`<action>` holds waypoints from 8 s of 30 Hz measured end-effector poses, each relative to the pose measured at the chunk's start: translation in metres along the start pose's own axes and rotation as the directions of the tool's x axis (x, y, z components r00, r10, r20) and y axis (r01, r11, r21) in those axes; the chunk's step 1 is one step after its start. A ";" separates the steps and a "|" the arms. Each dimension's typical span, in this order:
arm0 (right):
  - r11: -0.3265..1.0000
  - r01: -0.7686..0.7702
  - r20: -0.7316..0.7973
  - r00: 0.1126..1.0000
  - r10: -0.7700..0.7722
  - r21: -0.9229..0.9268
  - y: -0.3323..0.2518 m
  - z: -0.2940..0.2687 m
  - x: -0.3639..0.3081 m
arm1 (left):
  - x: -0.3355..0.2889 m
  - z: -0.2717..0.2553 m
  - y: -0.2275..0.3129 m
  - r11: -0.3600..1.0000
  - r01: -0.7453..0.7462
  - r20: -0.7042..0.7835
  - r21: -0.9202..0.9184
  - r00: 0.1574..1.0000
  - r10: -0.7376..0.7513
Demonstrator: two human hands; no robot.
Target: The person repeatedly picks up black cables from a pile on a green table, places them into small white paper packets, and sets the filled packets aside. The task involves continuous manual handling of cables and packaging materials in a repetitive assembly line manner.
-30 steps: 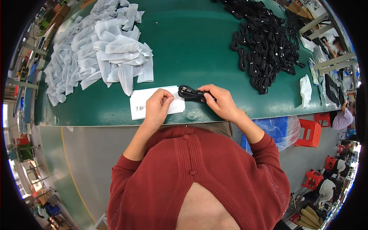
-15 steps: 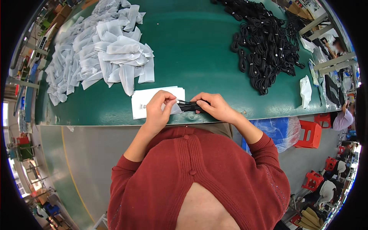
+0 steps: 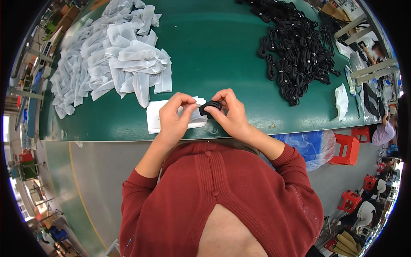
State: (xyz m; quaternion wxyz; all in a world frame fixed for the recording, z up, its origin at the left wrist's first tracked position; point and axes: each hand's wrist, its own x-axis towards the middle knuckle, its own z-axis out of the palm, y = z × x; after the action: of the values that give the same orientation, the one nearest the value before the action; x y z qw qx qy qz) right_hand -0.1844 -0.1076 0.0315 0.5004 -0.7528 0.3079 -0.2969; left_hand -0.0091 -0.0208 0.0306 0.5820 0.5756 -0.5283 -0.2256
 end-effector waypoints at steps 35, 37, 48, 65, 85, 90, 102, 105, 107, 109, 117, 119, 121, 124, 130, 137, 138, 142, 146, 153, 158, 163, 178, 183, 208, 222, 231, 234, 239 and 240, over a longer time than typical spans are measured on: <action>0.934 -0.278 0.100 0.960 0.262 0.223 0.027 -0.060 0.014 | -0.019 0.000 -0.020 0.966 0.104 0.126 0.238 0.983 -0.136; 0.956 -0.245 0.129 0.966 0.225 0.164 0.015 -0.045 0.004 | -0.020 -0.002 -0.022 0.976 0.145 0.108 0.165 0.981 -0.164; 0.997 0.059 0.324 0.945 -0.036 -0.059 0.014 -0.032 -0.002 | -0.019 0.000 -0.012 0.992 0.123 0.133 0.007 0.984 -0.122; 0.803 0.327 -0.144 0.882 -0.449 -0.499 0.022 -0.057 0.087 | 0.068 -0.074 0.005 0.939 0.138 -0.168 -0.314 0.966 -0.198; 0.989 -0.144 0.020 0.989 0.143 0.036 0.022 -0.059 0.022 | -0.017 0.003 -0.027 0.900 -0.162 0.225 0.404 0.972 0.074; 0.980 -0.126 0.127 0.986 0.107 0.154 0.017 -0.045 -0.008 | -0.017 0.001 -0.023 0.977 0.099 0.129 0.189 0.984 -0.125; 0.901 -0.394 0.342 0.884 0.319 0.180 0.022 -0.041 -0.005 | -0.017 0.001 -0.014 0.995 0.049 0.146 0.088 0.987 -0.061; 0.666 -0.587 0.385 0.808 0.446 0.460 0.025 -0.030 -0.003 | -0.013 0.000 -0.011 0.965 -0.142 0.151 0.219 0.982 0.111; 0.539 -0.609 0.373 0.788 0.489 0.582 0.022 -0.024 -0.003 | -0.008 -0.002 -0.007 0.948 -0.175 0.136 0.267 0.980 0.142; 0.481 -0.596 0.326 0.782 0.532 0.644 0.015 -0.019 -0.003 | -0.005 -0.006 -0.005 0.934 -0.192 0.127 0.301 0.979 0.160; 0.973 0.013 0.155 0.987 -0.050 0.230 0.015 -0.003 -0.011 | 0.001 -0.006 0.004 0.926 -0.234 0.160 0.296 0.968 0.193; 0.954 0.280 0.118 0.949 -0.291 0.103 0.007 -0.002 -0.006 | 0.000 -0.008 0.005 0.963 -0.128 0.151 0.238 0.984 0.094; 0.937 0.321 0.061 0.942 -0.331 0.139 -0.001 -0.004 -0.003 | 0.004 -0.013 0.006 0.998 0.001 0.125 0.055 0.992 -0.008; 0.918 0.391 -0.097 0.913 -0.397 -0.069 -0.008 -0.023 0.007 | 0.020 -0.027 0.000 0.934 0.154 0.098 -0.321 0.987 -0.129; 0.438 -0.348 -0.535 0.720 -0.442 -0.829 0.041 -0.141 0.022 | 0.104 -0.094 0.000 0.585 0.035 -0.179 -0.810 0.936 -0.303; 0.232 -0.433 -0.485 0.834 -0.263 -0.871 0.096 -0.152 -0.006 | 0.112 -0.102 -0.028 0.917 -0.126 -0.564 0.379 0.754 0.337; 0.237 -0.395 -0.454 0.839 -0.301 -0.888 0.097 -0.146 -0.004 | 0.092 -0.086 -0.021 0.956 -0.109 -0.471 0.271 0.851 0.230; 0.377 -0.244 -0.387 0.845 -0.369 -0.893 0.083 -0.117 0.009 | 0.023 -0.033 -0.010 0.936 -0.132 0.142 0.326 0.986 0.090; 0.642 0.011 -0.355 0.826 -0.439 -0.767 0.079 -0.099 0.018 | -0.008 -0.004 -0.016 0.881 -0.256 0.285 0.397 0.947 0.147; 0.507 -0.114 -0.077 0.937 0.340 0.854 0.043 -0.086 0.021 | -0.018 0.004 -0.024 0.924 -0.068 0.186 0.375 0.983 -0.004; 0.525 -0.371 0.290 0.928 0.233 0.766 0.028 -0.052 0.005 | -0.017 0.003 -0.025 0.972 0.105 0.124 0.210 0.983 -0.133; 0.683 -0.410 0.335 0.909 0.249 0.604 0.017 -0.034 0.001 | -0.016 -0.001 -0.023 0.970 0.197 0.106 0.140 0.971 -0.213; 0.928 -0.312 0.347 0.909 0.230 0.205 0.009 -0.025 -0.005 | -0.016 -0.001 -0.020 0.997 0.010 0.171 0.078 0.985 -0.024; 0.991 0.127 0.333 0.937 -0.108 -0.037 0.010 -0.026 -0.006 | -0.008 -0.009 -0.011 0.957 -0.174 0.252 0.230 0.961 0.114; 0.765 0.617 -0.092 0.764 -0.638 -0.184 -0.012 0.007 0.023 | 0.017 -0.024 0.024 0.995 -0.056 0.194 0.080 0.980 0.039; 0.738 0.665 -0.016 0.742 -0.671 -0.110 -0.026 -0.004 0.035 | 0.053 -0.041 0.006 0.670 0.326 0.293 -0.667 0.942 -0.167; 0.450 -0.037 -0.172 0.950 -0.262 -0.892 0.046 -0.069 0.034 | 0.060 -0.079 0.013 0.993 -0.046 -0.242 0.108 0.968 0.072; 0.526 -0.048 -0.221 0.936 -0.272 -0.849 0.053 -0.069 0.030 | 0.018 -0.039 0.000 0.971 -0.039 0.177 0.236 0.984 -0.003; 0.725 -0.028 -0.302 0.919 -0.252 -0.688 0.049 -0.071 0.019 | -0.008 0.001 -0.022 0.883 -0.230 0.274 0.409 0.954 0.122; 0.811 0.003 -0.315 0.921 -0.230 -0.585 0.047 -0.068 0.015 | -0.010 0.003 -0.025 0.879 -0.223 0.278 0.422 0.954 0.109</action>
State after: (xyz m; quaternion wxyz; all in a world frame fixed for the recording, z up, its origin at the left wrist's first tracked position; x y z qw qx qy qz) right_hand -0.2345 -0.1725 0.0114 0.1634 -0.8158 0.4241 -0.3576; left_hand -0.0065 -0.0194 0.0036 0.3807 0.6138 -0.6817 -0.1163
